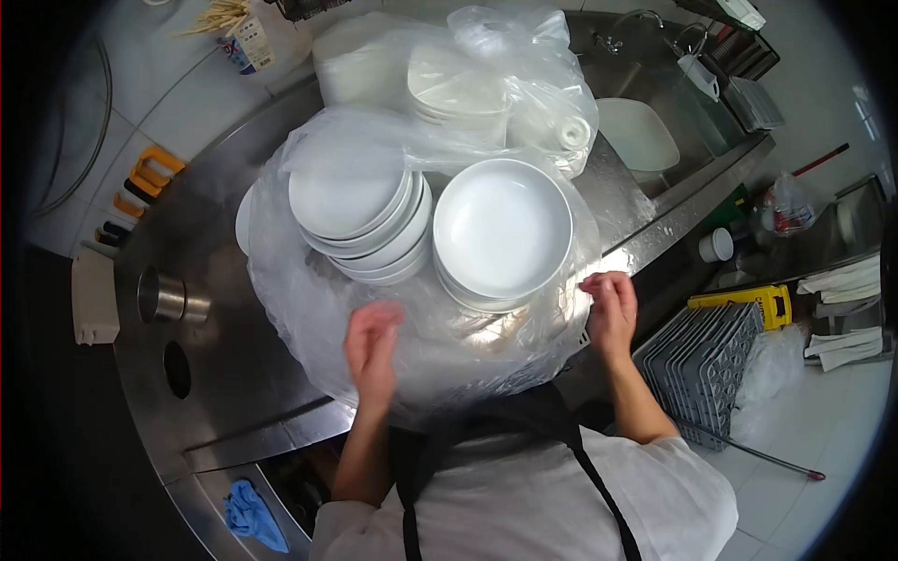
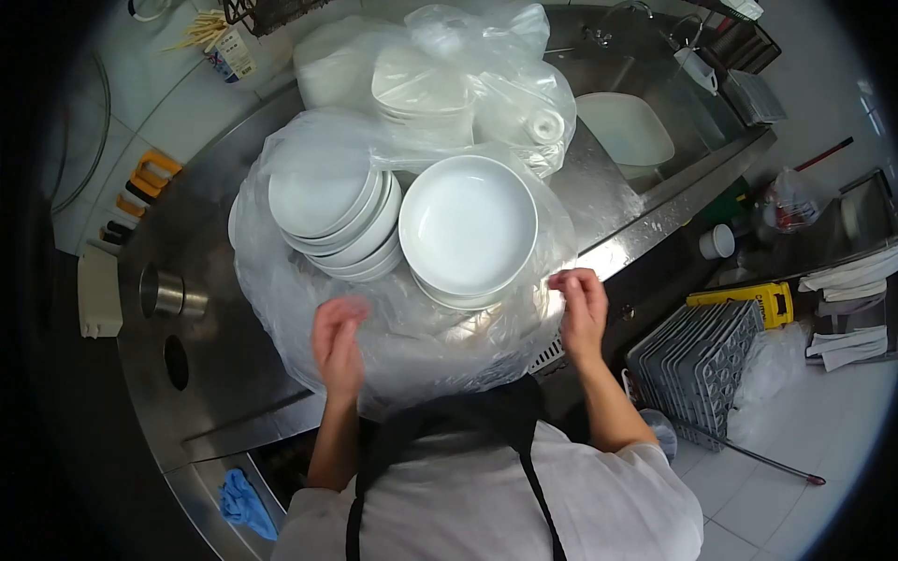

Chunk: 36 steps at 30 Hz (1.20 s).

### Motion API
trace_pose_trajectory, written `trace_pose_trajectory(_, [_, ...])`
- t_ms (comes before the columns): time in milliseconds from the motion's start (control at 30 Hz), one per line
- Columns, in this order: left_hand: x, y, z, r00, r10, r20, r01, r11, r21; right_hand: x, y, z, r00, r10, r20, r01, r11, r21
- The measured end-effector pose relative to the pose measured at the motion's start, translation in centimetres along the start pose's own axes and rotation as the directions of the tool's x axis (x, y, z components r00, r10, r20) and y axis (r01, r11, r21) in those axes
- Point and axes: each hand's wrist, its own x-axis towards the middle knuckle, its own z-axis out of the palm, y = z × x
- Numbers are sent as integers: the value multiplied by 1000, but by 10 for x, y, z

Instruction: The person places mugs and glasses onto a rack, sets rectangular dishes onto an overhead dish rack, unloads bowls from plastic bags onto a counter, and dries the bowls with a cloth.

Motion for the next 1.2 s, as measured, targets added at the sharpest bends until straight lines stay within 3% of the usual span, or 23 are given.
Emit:
trace_pose_trajectory(33, [5, 1, 17, 994, -105, 39, 110, 978, -175, -2, 6, 6, 990, 121, 69, -124, 991, 44])
trace_pose_trajectory(67, [7, -7, 32, 986, -163, 15, 164, 980, -117, -4, 18, 9, 964, 228, 137, -230, 973, 0])
trace_pose_trajectory(100, [11, -22, 44, 976, -217, -11, 216, 975, -59, -4, 39, 3, 941, 232, 246, -198, 968, -155])
trace_pose_trajectory(133, [16, -38, 49, 963, -265, -40, 265, 964, -1, -1, 52, -2, 904, 247, 349, -141, 943, -302])
trace_pose_trajectory(167, [20, -55, 48, 965, -262, -23, 263, 965, 16, 2, 46, -3, 889, 149, 434, 129, 826, -548])
trace_pose_trajectory(233, [20, -103, 37, 963, -269, 2, 269, 962, 52, 6, 28, -7, 771, 73, 632, 593, 278, -755])
trace_pose_trajectory(333, [10, -149, 24, 953, -300, 31, 295, 949, 108, 30, 54, -40, 894, 97, 437, 418, 173, -892])
trace_pose_trajectory(367, [9, -143, 26, 940, -342, -21, 342, 939, 23, 39, 52, -42, 917, 137, 375, 349, 183, -919])
trace_pose_trajectory(433, [7, -130, 28, 895, -431, -116, 413, 898, -155, 48, 50, -39, 964, 19, 266, 228, 461, -857])
trace_pose_trajectory(467, [6, -111, 35, 929, -325, -176, 329, 944, -9, 51, 38, -31, 980, -21, 198, 172, 590, -789])
trace_pose_trajectory(500, [8, -87, 47, 953, -209, -218, 243, 959, 143, 55, 18, -24, 969, 205, 139, -40, 682, -730])
trace_pose_trajectory(533, [13, -76, 55, 966, -87, -242, 158, 943, 292, 60, 26, -18, 960, 242, 138, -123, 814, -568])
trace_pose_trajectory(600, [34, -85, 60, 965, -190, -183, 207, 976, 75, 68, 56, -9, 937, 312, 158, -285, 943, -173])
trace_pose_trajectory(633, [42, -90, 61, 961, -235, -146, 232, 972, -35, 77, 73, -10, 874, 403, 272, -376, 915, -146])
trace_pose_trajectory(733, [61, -93, 74, 902, -425, -79, 406, 895, -186, 91, 65, 18, 838, 489, 242, -467, 872, -146])
trace_pose_trajectory(767, [64, -100, 77, 919, -381, -104, 356, 913, -198, 98, 70, 20, 796, 532, 289, -527, 844, -104])
trace_pose_trajectory(933, [61, -136, 85, 964, -191, -187, 152, 967, -205, 114, 121, 9, 787, 487, 379, -491, 866, -93])
trace_pose_trajectory(1033, [56, -135, 99, 961, -199, -194, 130, 938, -321, 108, 128, 4, 784, 473, 402, -500, 865, -44])
trace_pose_trajectory(1100, [55, -127, 107, 963, -163, -213, 94, 949, -300, 107, 115, 14, 806, 455, 379, -508, 860, 46])
trace_pose_trajectory(1200, [47, -107, 114, 973, -103, -206, 52, 970, -237, 102, 101, 12, 803, 438, 404, -481, 876, 7])
